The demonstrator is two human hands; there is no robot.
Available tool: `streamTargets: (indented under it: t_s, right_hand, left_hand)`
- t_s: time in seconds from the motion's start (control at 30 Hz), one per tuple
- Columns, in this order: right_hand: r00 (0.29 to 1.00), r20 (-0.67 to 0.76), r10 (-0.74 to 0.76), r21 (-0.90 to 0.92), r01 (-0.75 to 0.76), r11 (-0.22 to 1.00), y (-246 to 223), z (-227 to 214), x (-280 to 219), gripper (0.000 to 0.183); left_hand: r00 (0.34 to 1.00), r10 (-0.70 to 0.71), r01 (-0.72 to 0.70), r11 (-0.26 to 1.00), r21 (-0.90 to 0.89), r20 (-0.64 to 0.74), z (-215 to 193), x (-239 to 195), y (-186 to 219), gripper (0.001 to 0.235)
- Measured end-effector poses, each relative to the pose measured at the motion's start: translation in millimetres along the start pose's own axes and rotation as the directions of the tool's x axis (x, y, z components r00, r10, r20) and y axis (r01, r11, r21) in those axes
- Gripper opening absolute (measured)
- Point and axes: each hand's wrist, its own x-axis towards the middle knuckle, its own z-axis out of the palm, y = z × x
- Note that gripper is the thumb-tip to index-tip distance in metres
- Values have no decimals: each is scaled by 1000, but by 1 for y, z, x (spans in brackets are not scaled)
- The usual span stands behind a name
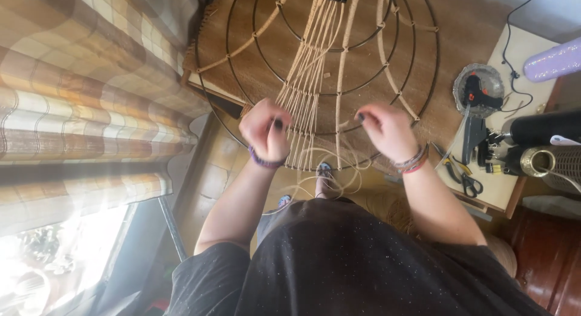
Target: The person ties macrame knots using natural fiber rope on a circular metal frame. They repeatedly loop and pull the rope to form a series of knots, gradually building a woven pattern.
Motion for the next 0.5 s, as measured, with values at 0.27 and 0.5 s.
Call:
streamTargets:
  t_s: [0.27,0.5]
  right_hand:
    - [824,-219,-523,-303,452,839,-24,-77,150,13]
    - [863,-44,-503,-341,460,820,-5,-67,236,10]
  left_hand:
    - [910,-372,161,723,672,182,58,5,-103,17]
    - [816,-575,342,560,755,57,100,-21,-124,29]
